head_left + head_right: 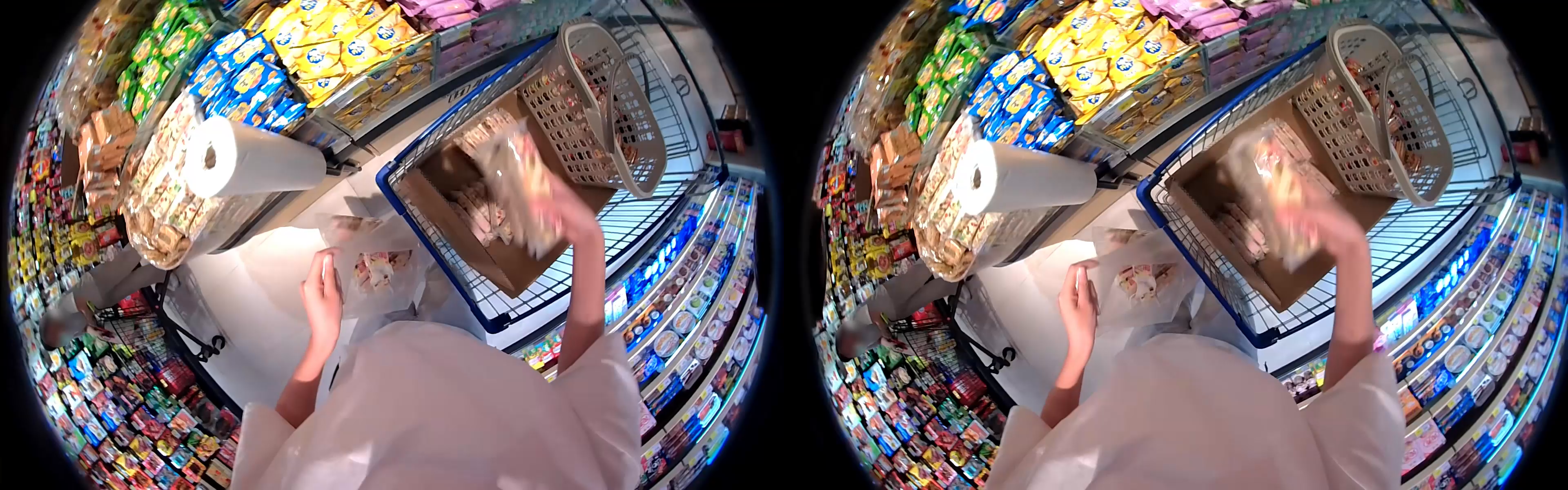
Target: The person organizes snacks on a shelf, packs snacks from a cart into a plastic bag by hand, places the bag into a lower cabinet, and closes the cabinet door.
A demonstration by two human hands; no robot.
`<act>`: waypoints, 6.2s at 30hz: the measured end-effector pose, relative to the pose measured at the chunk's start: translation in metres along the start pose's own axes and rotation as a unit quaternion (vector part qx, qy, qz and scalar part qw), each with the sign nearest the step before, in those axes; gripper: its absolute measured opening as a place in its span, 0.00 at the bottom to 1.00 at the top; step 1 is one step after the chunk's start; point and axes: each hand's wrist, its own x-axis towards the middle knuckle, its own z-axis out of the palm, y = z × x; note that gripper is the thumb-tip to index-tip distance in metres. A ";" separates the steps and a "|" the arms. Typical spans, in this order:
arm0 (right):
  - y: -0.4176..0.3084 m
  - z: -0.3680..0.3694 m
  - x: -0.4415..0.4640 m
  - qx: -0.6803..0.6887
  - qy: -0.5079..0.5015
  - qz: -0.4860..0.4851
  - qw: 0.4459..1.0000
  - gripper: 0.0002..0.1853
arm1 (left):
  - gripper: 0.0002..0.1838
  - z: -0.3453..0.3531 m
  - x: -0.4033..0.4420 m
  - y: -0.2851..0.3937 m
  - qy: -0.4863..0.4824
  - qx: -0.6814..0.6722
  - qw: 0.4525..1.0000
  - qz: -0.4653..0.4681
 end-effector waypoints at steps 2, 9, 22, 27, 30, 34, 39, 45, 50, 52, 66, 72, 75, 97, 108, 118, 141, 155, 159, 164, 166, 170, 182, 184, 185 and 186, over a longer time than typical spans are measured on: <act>0.019 0.049 -0.024 -0.015 -0.154 -0.015 0.988 0.51 | 0.10 -0.008 -0.003 0.003 0.003 0.003 1.000 0.005; 0.144 0.190 0.041 0.143 -0.174 0.306 0.925 0.21 | 0.12 -0.017 -0.034 -0.012 0.050 0.100 0.960 0.256; 0.170 0.214 -0.012 -0.184 0.176 0.076 0.964 0.16 | 0.07 -0.074 -0.025 -0.033 0.082 -0.015 0.981 0.174; 0.275 0.189 0.023 -0.115 0.371 0.157 0.908 0.18 | 0.07 -0.079 -0.034 -0.034 0.058 -0.015 0.993 0.105; 0.311 0.187 0.051 -0.610 0.522 -0.124 0.583 0.18 | 0.07 -0.087 -0.035 -0.040 0.080 -0.045 0.992 0.083; 0.266 0.208 0.079 -0.086 0.259 0.062 0.960 0.17 | 0.12 -0.099 -0.031 -0.060 0.120 -0.076 0.988 0.067; 0.160 0.242 0.012 -0.176 0.155 -0.027 0.972 0.12 | 0.10 -0.150 0.007 -0.135 0.276 0.061 0.958 0.038; 0.148 0.251 -0.002 -0.085 0.200 -0.045 0.975 0.18 | 0.07 -0.138 0.001 -0.138 0.237 0.069 0.969 0.010; 0.150 0.234 -0.010 -0.132 0.180 -0.050 0.974 0.21 | 0.04 -0.120 -0.008 -0.157 0.049 0.257 0.962 0.076; 0.155 0.227 -0.016 -0.124 0.193 -0.035 0.973 0.21 | 0.04 -0.128 0.006 -0.191 0.092 0.274 0.951 0.110; 0.220 0.151 -0.020 -0.594 0.191 0.182 0.760 0.39 | 0.09 -0.038 0.017 -0.101 -0.048 -0.487 0.830 -0.268; 0.193 0.247 0.083 -0.540 0.150 -0.355 0.748 0.34 | 0.09 -0.046 0.009 -0.075 -0.100 -0.359 0.901 -0.222; 0.198 0.268 0.126 -0.511 0.022 -0.335 0.791 0.17 | 0.05 -0.075 0.010 -0.062 -0.077 -0.217 0.955 -0.189; 0.038 0.167 -0.005 -0.273 0.210 -0.196 0.918 0.10 | 0.15 -0.061 0.018 -0.103 -0.098 -0.089 0.982 -0.134; 0.246 -0.106 0.133 -0.250 0.597 0.321 0.691 0.26 | 0.16 -0.035 0.009 -0.107 -0.011 -0.018 0.994 -0.109; 0.246 -0.067 0.123 -0.465 0.446 0.125 0.755 0.27 | 0.18 -0.014 0.005 -0.102 0.032 -0.082 0.980 -0.181; 0.178 0.199 0.133 0.073 -0.263 0.143 0.951 0.11 | 0.16 -0.016 -0.036 -0.016 0.055 -0.010 0.998 0.036; 0.052 0.003 0.078 -0.289 0.280 -0.083 0.912 0.13 | 0.17 -0.006 -0.022 -0.069 -0.017 -0.112 0.990 -0.080; 0.129 -0.161 0.202 -0.561 0.471 -0.103 0.672 0.32 | 0.15 0.006 -0.021 -0.073 -0.019 -0.096 0.990 -0.098; 0.149 -0.207 0.259 -0.589 0.453 -0.066 0.666 0.34 | 0.14 0.015 -0.022 -0.078 -0.001 -0.081 0.986 -0.149; 0.167 -0.204 0.271 -0.606 0.531 -0.131 0.577 0.26 | 0.14 0.019 -0.027 -0.076 0.007 -0.087 0.983 -0.164; 0.169 -0.217 0.276 -0.658 0.525 -0.125 0.526 0.11 | 0.14 0.029 -0.023 -0.066 0.020 -0.054 0.984 -0.166; 0.139 -0.208 0.220 -0.660 0.310 -0.239 0.641 0.36 | 0.16 0.033 -0.010 -0.043 0.030 -0.085 0.982 -0.168; 0.112 -0.161 0.175 -0.655 0.306 -0.237 0.649 0.39 | 0.15 0.029 -0.009 -0.035 0.040 -0.054 0.988 -0.142; 0.098 -0.131 0.150 -0.646 0.309 -0.228 0.660 0.43 | 0.14 0.024 -0.009 -0.036 0.046 -0.048 0.989 -0.129; 0.087 -0.106 0.128 -0.595 0.307 -0.257 0.697 0.45 | 0.14 0.021 -0.009 -0.037 0.048 -0.041 0.991 -0.117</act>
